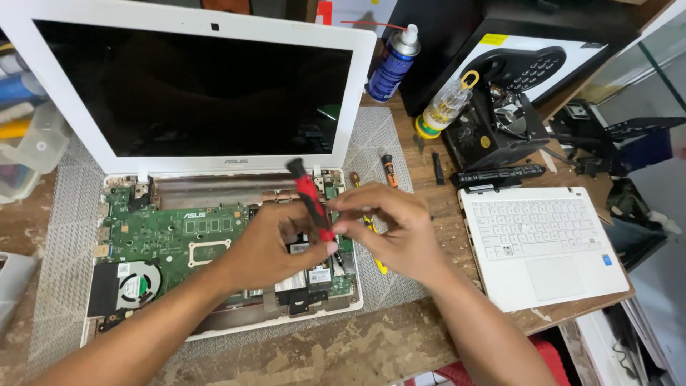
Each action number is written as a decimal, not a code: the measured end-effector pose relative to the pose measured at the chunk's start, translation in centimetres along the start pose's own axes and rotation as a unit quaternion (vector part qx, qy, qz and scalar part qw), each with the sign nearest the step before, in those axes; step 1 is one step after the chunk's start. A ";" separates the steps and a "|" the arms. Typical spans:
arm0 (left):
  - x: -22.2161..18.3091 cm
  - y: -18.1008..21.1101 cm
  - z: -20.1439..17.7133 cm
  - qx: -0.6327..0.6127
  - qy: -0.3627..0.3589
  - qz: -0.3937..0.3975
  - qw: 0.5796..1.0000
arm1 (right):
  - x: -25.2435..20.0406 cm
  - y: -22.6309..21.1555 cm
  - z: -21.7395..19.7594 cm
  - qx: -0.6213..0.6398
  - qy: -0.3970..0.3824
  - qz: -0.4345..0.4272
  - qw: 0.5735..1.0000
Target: Removing a hard drive from a laptop using a screwdriver
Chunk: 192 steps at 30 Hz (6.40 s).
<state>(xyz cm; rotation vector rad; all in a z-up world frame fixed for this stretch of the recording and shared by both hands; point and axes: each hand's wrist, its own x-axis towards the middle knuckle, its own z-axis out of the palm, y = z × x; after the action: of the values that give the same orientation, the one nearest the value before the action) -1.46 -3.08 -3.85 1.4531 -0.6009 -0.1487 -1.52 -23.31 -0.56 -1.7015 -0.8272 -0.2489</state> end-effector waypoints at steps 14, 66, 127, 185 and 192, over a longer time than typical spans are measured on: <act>-0.2 -2.5 -1.3 -0.076 0.087 0.009 0.993 | 1.5 -1.0 -2.8 -0.105 -0.130 0.101 0.981; 0.0 -1.1 -0.5 0.014 0.088 -0.095 0.991 | 1.3 0.2 -9.5 -0.282 -0.271 0.326 0.861; 0.1 0.5 -2.9 0.470 -0.165 0.079 0.864 | -0.2 1.5 -0.8 0.025 -0.062 0.117 0.991; 0.4 -0.5 -1.6 0.518 -0.161 0.054 0.838 | 0.0 2.1 -1.0 -0.017 -0.006 0.098 0.995; 0.5 -1.7 -2.0 0.513 -0.155 0.062 0.842 | -0.3 2.1 -0.8 -0.020 -0.040 0.086 0.995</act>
<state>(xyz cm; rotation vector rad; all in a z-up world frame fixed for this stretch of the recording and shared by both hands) 0.30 -1.76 -5.34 2.4461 -1.1384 0.0671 -0.14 -24.34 -2.08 -1.8179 -0.7337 -0.0794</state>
